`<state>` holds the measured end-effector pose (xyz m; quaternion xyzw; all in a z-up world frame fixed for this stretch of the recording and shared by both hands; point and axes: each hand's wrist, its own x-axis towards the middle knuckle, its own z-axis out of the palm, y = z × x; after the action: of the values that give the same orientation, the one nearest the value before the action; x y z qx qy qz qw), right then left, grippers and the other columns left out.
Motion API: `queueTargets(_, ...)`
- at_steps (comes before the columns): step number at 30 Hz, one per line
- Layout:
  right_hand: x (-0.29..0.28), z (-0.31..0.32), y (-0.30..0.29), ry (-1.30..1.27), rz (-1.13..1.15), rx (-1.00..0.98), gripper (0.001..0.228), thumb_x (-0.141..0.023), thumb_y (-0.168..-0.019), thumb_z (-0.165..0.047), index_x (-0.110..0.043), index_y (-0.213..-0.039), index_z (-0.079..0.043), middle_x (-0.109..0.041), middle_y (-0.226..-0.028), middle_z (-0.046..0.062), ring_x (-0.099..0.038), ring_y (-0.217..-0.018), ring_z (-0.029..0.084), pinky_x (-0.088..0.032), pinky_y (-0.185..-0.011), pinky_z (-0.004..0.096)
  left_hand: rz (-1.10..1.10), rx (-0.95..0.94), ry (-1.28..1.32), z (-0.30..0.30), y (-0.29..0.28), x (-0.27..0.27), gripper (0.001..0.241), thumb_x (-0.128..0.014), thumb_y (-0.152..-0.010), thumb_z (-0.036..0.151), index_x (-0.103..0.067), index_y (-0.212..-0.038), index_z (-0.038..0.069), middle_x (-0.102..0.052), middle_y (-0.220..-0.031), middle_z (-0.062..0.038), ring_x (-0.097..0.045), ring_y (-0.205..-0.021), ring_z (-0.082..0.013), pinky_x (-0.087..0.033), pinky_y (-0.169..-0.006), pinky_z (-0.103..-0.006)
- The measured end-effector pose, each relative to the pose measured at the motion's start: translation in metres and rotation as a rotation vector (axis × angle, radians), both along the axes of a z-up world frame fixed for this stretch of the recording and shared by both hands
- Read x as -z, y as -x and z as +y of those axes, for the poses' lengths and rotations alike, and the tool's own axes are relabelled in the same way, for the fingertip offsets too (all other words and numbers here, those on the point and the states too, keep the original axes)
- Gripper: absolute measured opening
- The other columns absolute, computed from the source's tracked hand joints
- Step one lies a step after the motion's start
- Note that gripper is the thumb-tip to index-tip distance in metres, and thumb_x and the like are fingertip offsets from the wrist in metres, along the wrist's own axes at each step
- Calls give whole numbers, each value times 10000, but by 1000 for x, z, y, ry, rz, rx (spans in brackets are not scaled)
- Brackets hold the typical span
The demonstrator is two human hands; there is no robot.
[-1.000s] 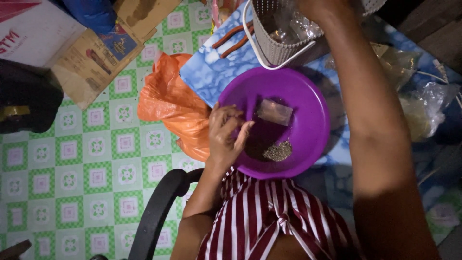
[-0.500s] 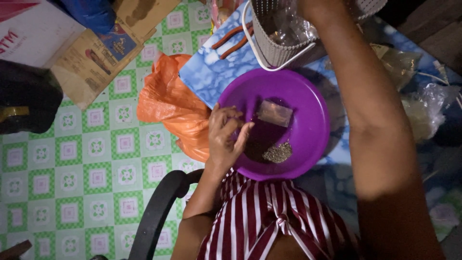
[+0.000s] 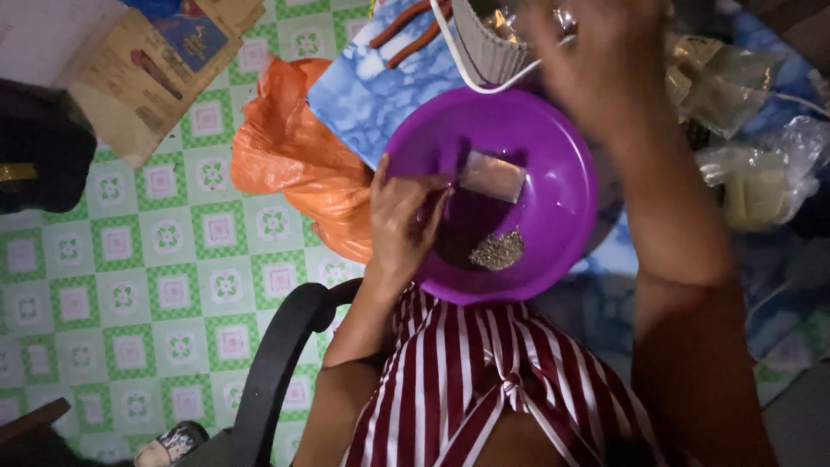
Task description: A person is manually portioning small seeds into small plastic zip-lock bags from a purple bowl.
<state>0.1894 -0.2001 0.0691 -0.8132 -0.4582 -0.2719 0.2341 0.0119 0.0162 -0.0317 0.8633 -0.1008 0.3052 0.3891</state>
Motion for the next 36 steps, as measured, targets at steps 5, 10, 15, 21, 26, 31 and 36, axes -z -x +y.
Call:
queueTargets(5, 54, 5, 52, 263, 597, -50, 40, -735, -988, -2, -721, -1012, -31, -715, -877, 97, -636, -670, 195, -532, -578, 297, 184, 20, -150, 1, -2, -2, 427, -699, -937, 30, -617, -1351, 97, -661, -1206, -73, -599, -1144, -249, -285, -1255, -529)
queueTargets(10, 131, 12, 48, 825, 717, 86, 559, -671, -913, -329, -573, -1370, -22, -649, -1280, 211, -671, -1175, 438, -566, -970, 566, 120, -28, -81, -2, -5, -1, 280, -751, -938, 136, -714, -1216, 143, -684, -1134, -84, -665, -1104, -279, -401, -1163, -507)
queueTargets(15, 197, 7, 34, 852, 706, 97, 666, -746, -852, -236, -537, -1406, 69, -597, -1324, 294, -624, -1232, 487, -530, -1031, 573, 151, -26, -66, -2, -5, 8, 262, -766, -938, 187, -722, -1194, 147, -665, -1170, -95, -645, -1176, -284, -380, -1168, -505)
queueTargets(21, 181, 3, 34, 829, 778, 134, 671, -775, -820, -220, -533, -1391, 35, -642, -1234, 289, -664, -1163, 488, -581, -933, 590, 155, -24, -24, -3, -6, 6, 256, -779, -934, 181, -733, -1184, 150, -659, -1152, -114, -659, -1157, -307, -391, -1160, -507)
queueTargets(26, 160, 6, 37, 753, 789, 121, 538, -688, -853, -101, -564, -1349, 66, -662, -1187, 330, -693, -1102, 515, -582, -931, 584, 166, -33, -20, -3, -7, 9, 264, -789, -927, 191, -738, -1185, 170, -658, -1155, -107, -658, -1155, -308, -396, -1161, -508)
queueTargets(31, 158, 1, 35, 728, 796, 158, 375, -574, -916, -74, -619, -1278, 15, -696, -1137, 306, -721, -1055, 492, -602, -885, 559, 159, -25, 11, -3, -7, 8, 237, -780, -933, 194, -737, -1165, 167, -653, -1115, -118, -663, -1129, -327, -400, -1157, -511)
queueTargets(36, 160, -14, 26, 577, 749, 97, 198, -658, -928, -120, -699, -1114, -66, -721, -1000, 221, -731, -1026, 425, -598, -860, 509, 158, -26, 24, -2, -9, 19, 245, -783, -925, 177, -737, -1165, 173, -650, -1115, -114, -663, -1118, -339, -416, -1144, -512)
